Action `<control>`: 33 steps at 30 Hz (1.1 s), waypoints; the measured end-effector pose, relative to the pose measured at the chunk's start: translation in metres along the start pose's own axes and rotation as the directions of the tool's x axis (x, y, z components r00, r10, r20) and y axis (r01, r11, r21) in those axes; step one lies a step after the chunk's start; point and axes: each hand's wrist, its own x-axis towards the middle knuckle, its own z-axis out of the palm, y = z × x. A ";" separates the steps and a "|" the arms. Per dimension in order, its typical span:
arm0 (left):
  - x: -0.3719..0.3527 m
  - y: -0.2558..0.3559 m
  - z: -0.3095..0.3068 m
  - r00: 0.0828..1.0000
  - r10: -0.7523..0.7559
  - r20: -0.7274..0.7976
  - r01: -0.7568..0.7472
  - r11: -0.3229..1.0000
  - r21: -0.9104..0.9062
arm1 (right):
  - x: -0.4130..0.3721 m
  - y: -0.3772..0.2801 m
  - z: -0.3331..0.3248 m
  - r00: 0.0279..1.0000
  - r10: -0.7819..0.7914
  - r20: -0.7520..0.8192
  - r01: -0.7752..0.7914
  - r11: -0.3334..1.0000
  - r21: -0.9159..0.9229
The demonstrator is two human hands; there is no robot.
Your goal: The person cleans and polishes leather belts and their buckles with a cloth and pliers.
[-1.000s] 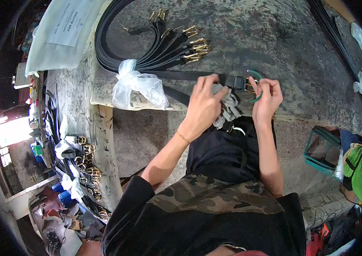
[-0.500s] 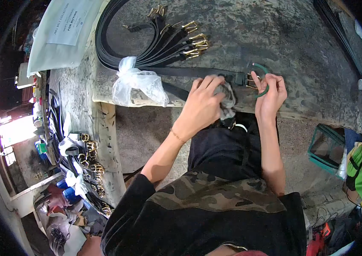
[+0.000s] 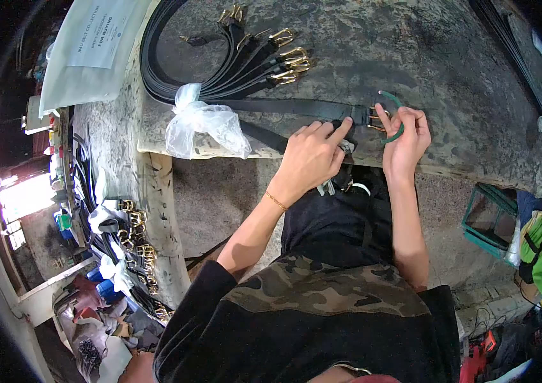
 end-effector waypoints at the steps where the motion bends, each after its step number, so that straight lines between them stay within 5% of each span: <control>1: 0.000 0.000 0.000 1.000 0.008 0.008 -0.008 1.000 0.011 | 0.000 0.000 0.000 1.000 0.008 0.003 -0.008 1.000 0.009; 11: 0.005 0.003 0.000 0.998 -0.056 -0.021 0.054 0.994 -0.092 | 0.005 -0.015 -0.004 0.989 0.145 0.014 -0.146 0.987 0.074; 15: 0.030 0.006 0.016 0.931 -0.053 -0.360 -0.048 0.963 -0.264 | 0.006 -0.015 -0.004 0.981 0.194 -0.008 -0.191 0.971 0.146; 17: 0.044 0.006 0.027 0.921 0.056 -0.385 -0.090 0.994 -0.069 | 0.007 -0.015 -0.002 0.982 0.184 -0.038 -0.177 0.974 0.142; 18: 0.044 0.011 0.028 0.976 0.040 -0.215 -0.028 0.998 0.059 | 0.008 -0.014 -0.002 0.984 0.177 -0.027 -0.172 0.976 0.130; 25: 0.027 0.013 0.028 0.976 0.190 -0.103 -0.144 0.927 0.345 | 0.012 -0.009 -0.007 0.984 0.173 -0.049 -0.160 0.967 0.198; 31: 0.020 0.013 0.023 0.966 0.240 -0.096 -0.197 0.923 0.329 | 0.019 -0.007 -0.018 0.991 0.135 0.017 -0.135 0.962 0.236; 33: 0.017 0.012 0.022 0.966 0.243 -0.083 -0.209 0.932 0.297 | 0.019 -0.014 -0.019 0.971 0.235 0.042 -0.238 0.936 0.259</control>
